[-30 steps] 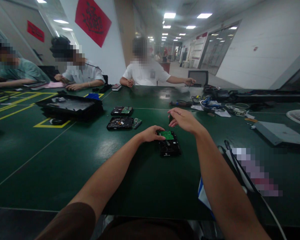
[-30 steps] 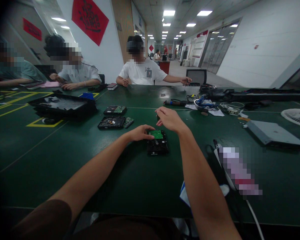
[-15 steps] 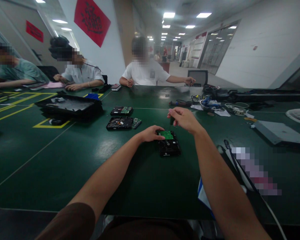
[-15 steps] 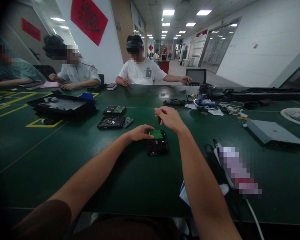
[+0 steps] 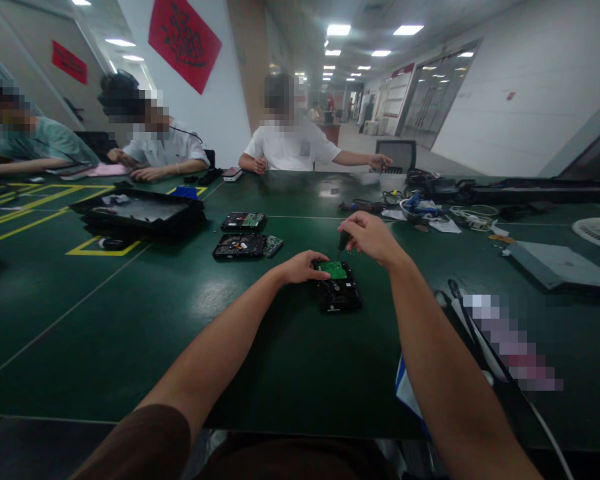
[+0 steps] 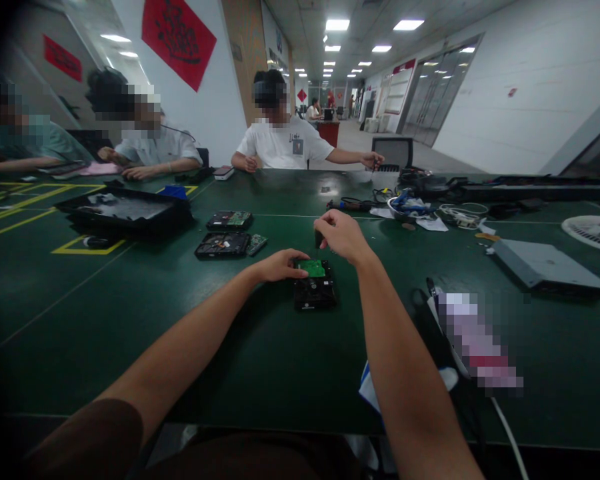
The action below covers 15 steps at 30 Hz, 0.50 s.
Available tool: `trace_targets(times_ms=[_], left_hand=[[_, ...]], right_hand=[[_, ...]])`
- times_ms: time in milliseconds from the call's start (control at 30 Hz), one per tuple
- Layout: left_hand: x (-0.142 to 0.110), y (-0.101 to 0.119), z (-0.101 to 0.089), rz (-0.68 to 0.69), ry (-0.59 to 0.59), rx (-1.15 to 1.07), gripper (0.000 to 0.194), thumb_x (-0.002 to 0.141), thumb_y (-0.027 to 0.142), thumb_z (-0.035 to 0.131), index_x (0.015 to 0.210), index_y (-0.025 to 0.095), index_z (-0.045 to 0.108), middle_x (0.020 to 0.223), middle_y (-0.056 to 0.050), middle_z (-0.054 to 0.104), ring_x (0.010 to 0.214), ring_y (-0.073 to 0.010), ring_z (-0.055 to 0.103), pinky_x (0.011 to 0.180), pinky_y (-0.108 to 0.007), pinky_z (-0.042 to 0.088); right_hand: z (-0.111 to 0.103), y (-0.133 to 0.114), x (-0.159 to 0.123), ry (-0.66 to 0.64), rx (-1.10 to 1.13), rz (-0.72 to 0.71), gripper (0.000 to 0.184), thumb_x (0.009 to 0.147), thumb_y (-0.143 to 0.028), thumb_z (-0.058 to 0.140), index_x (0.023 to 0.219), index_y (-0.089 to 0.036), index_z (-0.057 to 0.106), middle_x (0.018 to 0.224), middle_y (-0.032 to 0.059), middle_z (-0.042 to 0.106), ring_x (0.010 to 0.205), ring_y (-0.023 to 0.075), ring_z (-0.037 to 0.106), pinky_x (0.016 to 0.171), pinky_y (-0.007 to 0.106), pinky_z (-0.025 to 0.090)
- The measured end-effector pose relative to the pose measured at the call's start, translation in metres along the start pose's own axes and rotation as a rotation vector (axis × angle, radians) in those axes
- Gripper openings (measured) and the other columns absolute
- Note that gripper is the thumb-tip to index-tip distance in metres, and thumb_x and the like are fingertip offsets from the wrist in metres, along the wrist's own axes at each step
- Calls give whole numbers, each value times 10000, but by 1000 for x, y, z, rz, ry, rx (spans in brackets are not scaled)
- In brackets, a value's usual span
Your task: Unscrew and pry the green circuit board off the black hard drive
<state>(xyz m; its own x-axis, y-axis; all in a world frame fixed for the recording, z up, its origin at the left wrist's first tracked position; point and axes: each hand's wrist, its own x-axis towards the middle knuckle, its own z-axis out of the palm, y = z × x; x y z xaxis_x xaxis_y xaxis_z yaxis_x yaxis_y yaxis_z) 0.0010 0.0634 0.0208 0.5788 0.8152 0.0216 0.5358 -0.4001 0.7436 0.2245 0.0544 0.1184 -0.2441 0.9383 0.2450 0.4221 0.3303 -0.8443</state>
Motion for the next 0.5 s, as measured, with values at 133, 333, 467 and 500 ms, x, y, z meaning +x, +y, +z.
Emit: trace_targets(times_ms=[133, 333, 467, 500], left_hand=[[1, -1, 1, 10, 10, 7, 750, 777, 580, 762, 1358, 130, 614, 807, -18, 655, 673, -157, 575, 661, -280, 438], [1, -1, 1, -1, 15, 14, 745, 775, 577, 765, 1353, 130, 618, 855, -36, 669, 692, -163, 578, 662, -283, 437], [1, 0, 0, 0, 1, 11, 738, 784, 570, 759, 1353, 122, 617, 830, -32, 666, 679, -162, 574, 650, -282, 433], [1, 0, 0, -7, 1, 9, 738, 784, 568, 760, 1354, 122, 616, 824, -29, 662, 676, -161, 572, 648, -282, 433]], right_hand=[[2, -2, -1, -84, 105, -20, 271, 989, -442, 511, 1007, -200, 631, 1043, 86, 718, 587, 121, 648, 496, 270, 470], [-4, -5, -4, -122, 17, -45, 315, 987, -481, 514, 1051, -215, 669, 868, 56, 687, 680, 155, 634, 602, 298, 493], [-6, -2, -3, -5, -105, -51, 268, 929, -469, 610, 891, -206, 643, 808, 43, 680, 661, 149, 605, 592, 293, 454], [-5, -2, -2, -1, -92, -33, 253, 927, -452, 611, 884, -204, 630, 818, 45, 689, 635, 142, 604, 572, 290, 446]])
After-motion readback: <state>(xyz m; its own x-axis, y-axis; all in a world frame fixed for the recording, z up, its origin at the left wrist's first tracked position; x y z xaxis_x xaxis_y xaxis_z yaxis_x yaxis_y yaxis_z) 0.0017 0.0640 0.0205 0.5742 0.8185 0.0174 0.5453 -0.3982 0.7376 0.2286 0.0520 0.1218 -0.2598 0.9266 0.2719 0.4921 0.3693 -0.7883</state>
